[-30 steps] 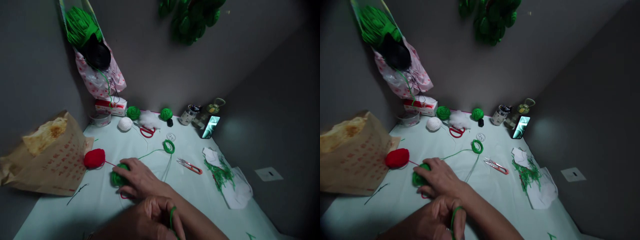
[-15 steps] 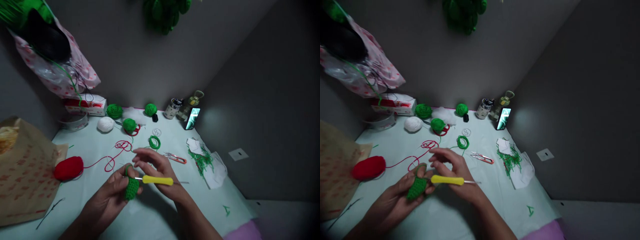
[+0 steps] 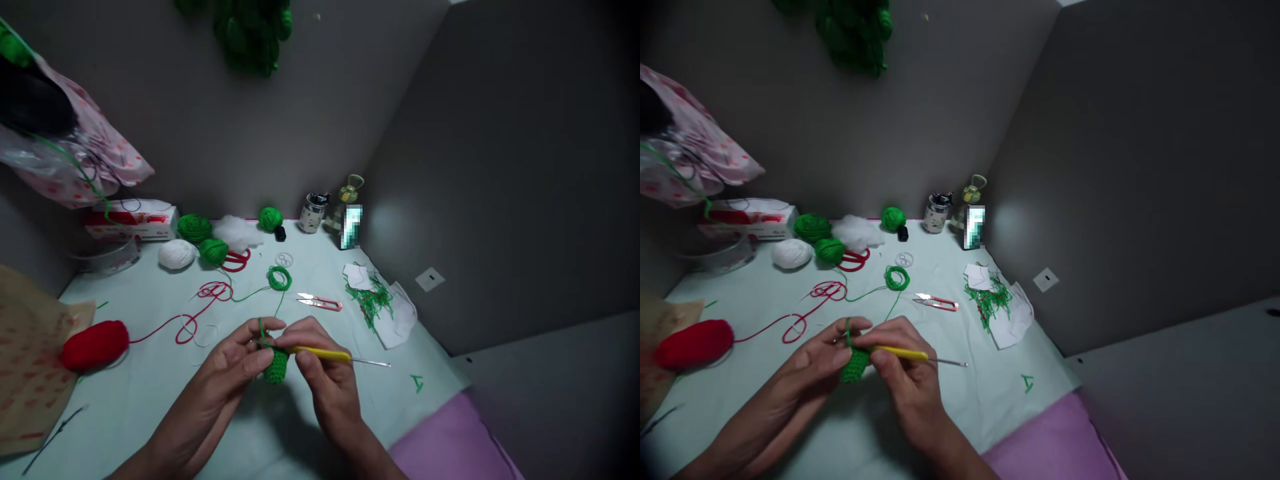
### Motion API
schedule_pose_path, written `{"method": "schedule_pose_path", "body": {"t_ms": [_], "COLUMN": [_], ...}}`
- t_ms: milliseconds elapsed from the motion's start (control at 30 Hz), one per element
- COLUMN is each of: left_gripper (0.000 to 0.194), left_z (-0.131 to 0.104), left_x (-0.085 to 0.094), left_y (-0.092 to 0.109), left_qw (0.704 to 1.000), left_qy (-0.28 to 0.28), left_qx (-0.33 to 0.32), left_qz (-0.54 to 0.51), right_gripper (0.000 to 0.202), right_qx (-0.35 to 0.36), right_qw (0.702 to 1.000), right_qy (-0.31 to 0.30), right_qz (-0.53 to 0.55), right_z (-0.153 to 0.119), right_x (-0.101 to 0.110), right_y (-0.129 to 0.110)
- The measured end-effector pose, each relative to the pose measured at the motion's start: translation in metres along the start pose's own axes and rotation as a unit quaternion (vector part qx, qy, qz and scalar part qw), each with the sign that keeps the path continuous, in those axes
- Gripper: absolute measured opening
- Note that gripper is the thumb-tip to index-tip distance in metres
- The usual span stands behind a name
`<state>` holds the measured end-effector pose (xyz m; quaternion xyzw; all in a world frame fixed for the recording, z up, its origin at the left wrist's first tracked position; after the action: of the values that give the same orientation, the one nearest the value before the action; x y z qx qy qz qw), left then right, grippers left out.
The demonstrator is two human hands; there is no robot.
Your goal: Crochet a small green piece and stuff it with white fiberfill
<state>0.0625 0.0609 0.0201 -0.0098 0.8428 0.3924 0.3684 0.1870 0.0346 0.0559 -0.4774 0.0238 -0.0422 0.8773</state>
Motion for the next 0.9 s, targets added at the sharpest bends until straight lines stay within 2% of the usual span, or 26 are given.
{"method": "schedule_pose_path", "body": {"t_ms": [133,267,500,667,900], "left_gripper": [0.043,0.046,0.046,0.048,0.052], "left_z": [0.004,0.005,0.004,0.011,0.026], "left_x": [-0.005,-0.007,-0.006,0.000,0.000], "left_y": [0.010,0.013,-0.002,-0.002,0.003], "left_qw": [0.993,0.978,0.989,0.989,0.990], "left_qy": [0.051,0.073,0.023,0.024,-0.011], "left_qx": [-0.061,-0.098,-0.034,-0.030,-0.022], "left_qz": [0.082,0.170,0.139,0.144,0.137], "right_gripper": [0.019,0.017,0.009,0.007,0.008], "right_qx": [0.005,-0.002,-0.019,-0.056,-0.078], "right_qw": [0.999,0.999,0.998,0.995,0.990], "right_qy": [0.002,0.017,0.061,0.072,0.065], "right_qz": [-0.033,-0.040,-0.019,0.043,0.100], "right_z": [-0.004,-0.008,-0.008,-0.007,0.002], "right_x": [0.008,0.016,0.024,0.025,0.022], "right_y": [-0.002,0.000,0.003,0.020,0.032]}}
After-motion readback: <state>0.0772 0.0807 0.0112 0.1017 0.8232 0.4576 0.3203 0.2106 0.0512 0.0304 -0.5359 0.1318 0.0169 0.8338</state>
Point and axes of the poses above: each hand's wrist, its own z-axis towards the middle knuckle, its own x-axis out of the back of the hand, y = z × x, the point moved 7 cm from there along z, towards the middle knuckle, and after that the axes turned 9 degrees about x, right-handed, at the moved point
